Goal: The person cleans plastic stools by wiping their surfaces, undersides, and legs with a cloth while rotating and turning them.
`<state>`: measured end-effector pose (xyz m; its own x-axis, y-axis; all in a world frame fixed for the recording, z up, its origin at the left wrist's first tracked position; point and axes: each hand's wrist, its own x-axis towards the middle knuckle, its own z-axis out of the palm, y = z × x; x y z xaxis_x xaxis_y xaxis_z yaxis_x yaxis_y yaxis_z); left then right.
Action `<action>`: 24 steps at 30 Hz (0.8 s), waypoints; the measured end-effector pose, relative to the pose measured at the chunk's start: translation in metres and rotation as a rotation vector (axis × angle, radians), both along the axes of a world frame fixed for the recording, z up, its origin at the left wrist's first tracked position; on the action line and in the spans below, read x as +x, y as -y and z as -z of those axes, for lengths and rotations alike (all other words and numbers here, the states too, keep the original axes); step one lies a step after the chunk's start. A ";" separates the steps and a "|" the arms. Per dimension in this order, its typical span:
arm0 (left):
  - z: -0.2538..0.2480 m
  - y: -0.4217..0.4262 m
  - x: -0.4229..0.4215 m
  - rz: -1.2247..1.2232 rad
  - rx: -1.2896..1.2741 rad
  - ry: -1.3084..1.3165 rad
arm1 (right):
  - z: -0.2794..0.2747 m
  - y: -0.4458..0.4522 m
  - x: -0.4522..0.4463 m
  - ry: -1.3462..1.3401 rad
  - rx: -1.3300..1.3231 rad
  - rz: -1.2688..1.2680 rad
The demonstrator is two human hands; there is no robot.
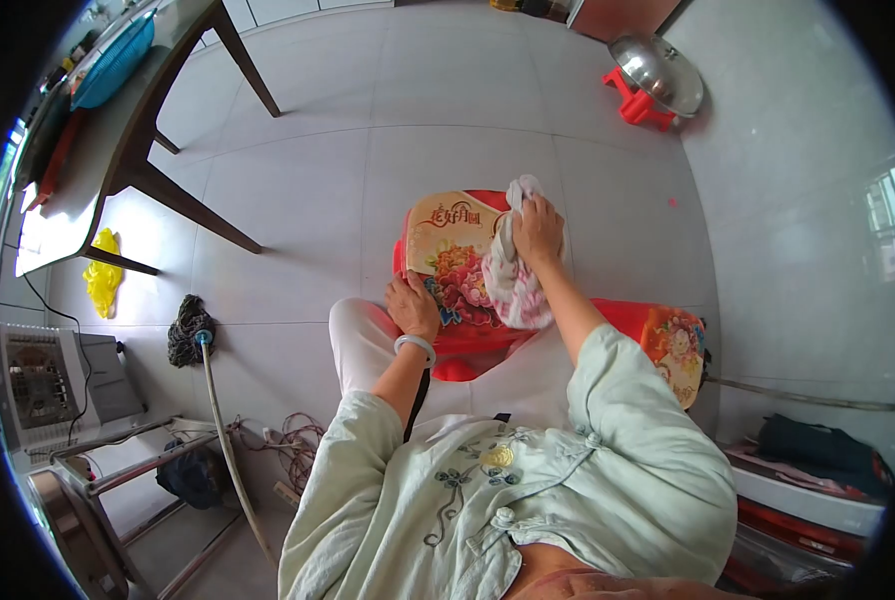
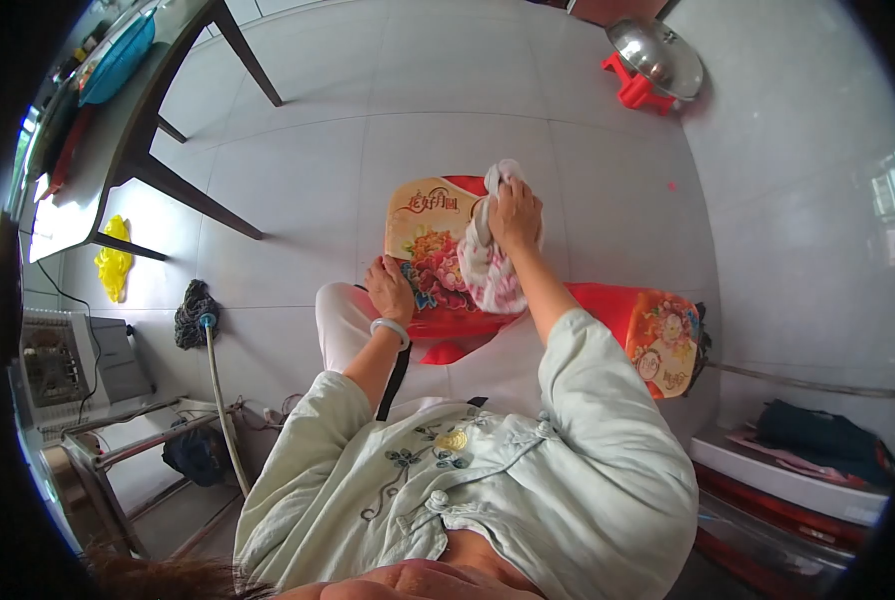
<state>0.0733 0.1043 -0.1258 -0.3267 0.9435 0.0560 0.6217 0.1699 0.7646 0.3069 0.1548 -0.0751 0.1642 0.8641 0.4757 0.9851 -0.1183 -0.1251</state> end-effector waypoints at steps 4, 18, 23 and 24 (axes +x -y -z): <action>-0.004 0.000 0.001 0.016 -0.036 0.053 | -0.011 0.047 -0.013 0.042 -0.115 -0.090; -0.005 -0.001 -0.002 0.043 -0.051 0.057 | -0.024 -0.026 0.002 -0.018 -0.342 0.012; -0.005 -0.003 -0.001 0.035 -0.036 0.082 | -0.026 0.028 -0.028 0.039 -0.318 -0.157; -0.003 -0.002 -0.002 0.035 -0.042 0.103 | -0.035 0.050 -0.044 0.010 -0.360 -0.226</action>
